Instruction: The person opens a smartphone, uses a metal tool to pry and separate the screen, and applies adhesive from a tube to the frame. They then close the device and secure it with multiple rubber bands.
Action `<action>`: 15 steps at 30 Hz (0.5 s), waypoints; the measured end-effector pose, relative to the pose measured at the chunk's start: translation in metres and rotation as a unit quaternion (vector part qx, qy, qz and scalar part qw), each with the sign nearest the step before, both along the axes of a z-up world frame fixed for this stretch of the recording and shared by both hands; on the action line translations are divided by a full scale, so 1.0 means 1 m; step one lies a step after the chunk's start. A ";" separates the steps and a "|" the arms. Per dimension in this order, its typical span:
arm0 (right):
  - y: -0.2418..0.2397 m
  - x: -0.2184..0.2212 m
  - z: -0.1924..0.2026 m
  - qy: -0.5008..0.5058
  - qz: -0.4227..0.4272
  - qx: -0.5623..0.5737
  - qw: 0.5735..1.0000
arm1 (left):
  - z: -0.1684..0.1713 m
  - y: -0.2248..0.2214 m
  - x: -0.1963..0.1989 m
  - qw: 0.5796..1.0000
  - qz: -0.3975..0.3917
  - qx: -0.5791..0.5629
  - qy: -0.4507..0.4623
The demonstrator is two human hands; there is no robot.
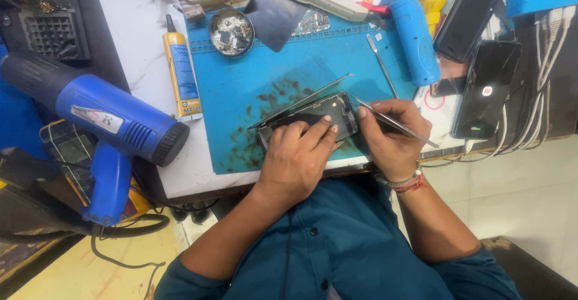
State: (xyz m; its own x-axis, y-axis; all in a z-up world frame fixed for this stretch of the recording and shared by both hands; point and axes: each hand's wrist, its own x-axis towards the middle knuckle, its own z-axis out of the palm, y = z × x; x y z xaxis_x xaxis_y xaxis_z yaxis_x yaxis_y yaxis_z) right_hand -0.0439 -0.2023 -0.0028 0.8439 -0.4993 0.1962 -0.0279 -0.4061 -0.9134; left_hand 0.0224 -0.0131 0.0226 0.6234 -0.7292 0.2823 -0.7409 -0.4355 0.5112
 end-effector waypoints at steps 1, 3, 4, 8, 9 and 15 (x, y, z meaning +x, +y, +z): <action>0.000 0.000 0.000 0.002 -0.001 0.007 1.000 | 0.000 0.000 0.000 1.000 -0.001 -0.001 0.003; 0.000 -0.001 -0.001 -0.001 -0.001 0.007 1.000 | 0.000 0.000 0.000 1.000 -0.001 -0.001 0.002; 0.000 -0.002 -0.001 -0.001 -0.001 0.007 1.000 | -0.001 0.000 0.000 1.000 -0.001 -0.001 -0.002; -0.001 -0.004 -0.005 -0.002 -0.024 0.008 1.000 | -0.001 -0.001 -0.001 1.000 0.002 -0.003 -0.003; -0.001 -0.004 -0.007 -0.005 -0.025 0.013 1.000 | -0.001 -0.001 -0.001 1.000 0.002 -0.003 -0.006; -0.002 -0.017 -0.013 -0.036 -0.030 0.077 0.996 | 0.002 -0.003 -0.002 1.000 0.004 -0.020 0.009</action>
State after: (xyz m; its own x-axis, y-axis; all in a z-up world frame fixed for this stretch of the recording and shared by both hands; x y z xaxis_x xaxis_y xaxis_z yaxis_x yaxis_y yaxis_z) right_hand -0.0610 -0.2046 -0.0159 0.7979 -0.5777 0.1723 0.0203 -0.2600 -0.9654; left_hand 0.0204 -0.0160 0.0251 0.6338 -0.7133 0.2993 -0.7284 -0.4202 0.5411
